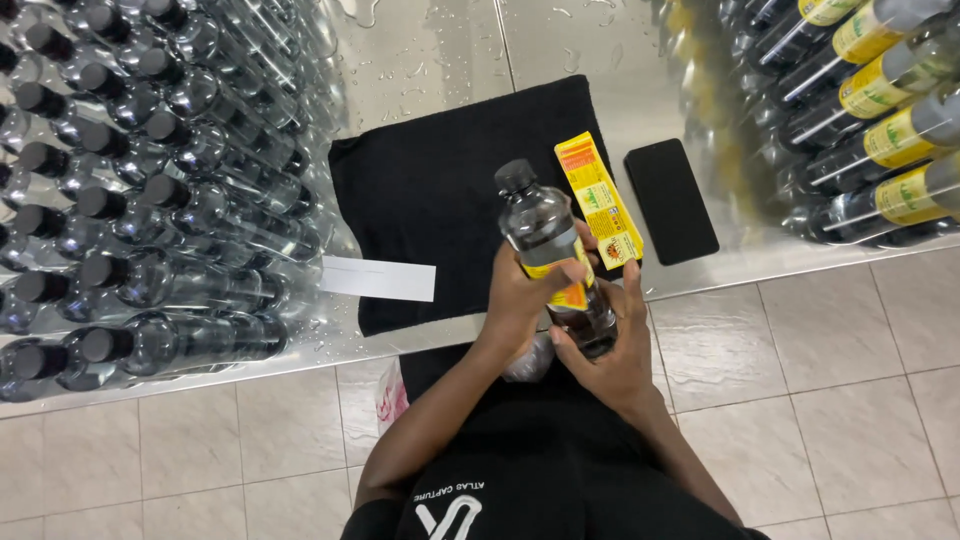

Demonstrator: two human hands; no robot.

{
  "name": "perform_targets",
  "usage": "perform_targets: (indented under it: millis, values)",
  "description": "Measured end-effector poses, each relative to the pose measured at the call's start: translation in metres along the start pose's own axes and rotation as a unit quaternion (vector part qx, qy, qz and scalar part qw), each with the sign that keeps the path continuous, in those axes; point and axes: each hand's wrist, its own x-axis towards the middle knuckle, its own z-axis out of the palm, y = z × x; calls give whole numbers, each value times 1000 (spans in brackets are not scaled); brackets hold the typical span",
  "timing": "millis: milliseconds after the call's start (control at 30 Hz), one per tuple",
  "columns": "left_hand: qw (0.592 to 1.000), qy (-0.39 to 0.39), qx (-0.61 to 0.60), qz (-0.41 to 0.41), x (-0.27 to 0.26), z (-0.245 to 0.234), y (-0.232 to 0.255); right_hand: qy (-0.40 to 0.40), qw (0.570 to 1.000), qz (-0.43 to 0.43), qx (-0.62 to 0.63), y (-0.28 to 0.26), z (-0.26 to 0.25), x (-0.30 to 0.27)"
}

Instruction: The person picks up clear plastic bottles from a stack, peels yellow labels from a roll, and wraps them around the bottles. After labeling, the person places the bottles onto a nearby shelf with other labeled bottles.

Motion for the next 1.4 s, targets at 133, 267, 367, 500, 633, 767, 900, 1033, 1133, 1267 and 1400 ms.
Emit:
perform_targets:
  millis: [133, 267, 367, 500, 633, 767, 900, 1033, 1133, 1267, 1400]
  values:
    - [999, -15, -41, 33, 12, 7, 16, 30, 993, -61, -93, -10, 4, 6]
    - [1000, -17, -3, -1, -5, 16, 12, 73, 984, -91, -136, -3, 5, 5]
    - [1000, -12, 14, 3, -6, 6, -17, 96, 972, -107, -184, -2, 5, 3]
    - [999, 7, 39, 29, 4, 14, 12, 106, 969, -118, -189, -8, 9, 5]
    - [998, 19, 43, 38, 5, 22, 15, 123, 964, -126, -200, -3, 13, 0]
    - [999, 25, 37, 8, -13, 22, -29, 152, 948, -126, -250, 21, 11, -13]
    - [999, 31, 39, 3, -19, 37, 1, 150, 956, -106, -227, 23, 11, -19]
    - [990, 68, 112, 47, -23, 37, -13, 154, 972, -73, -164, 15, 17, -12]
    - [979, 47, 165, 111, -26, 47, -14, 153, 974, -75, -149, 27, 8, 1]
    - [969, -24, 173, 176, -21, 51, -16, 148, 964, -86, -204, 49, -24, 10]
    - [940, -63, 251, 221, -7, 51, 6, 144, 956, -96, -238, 59, -43, 60]
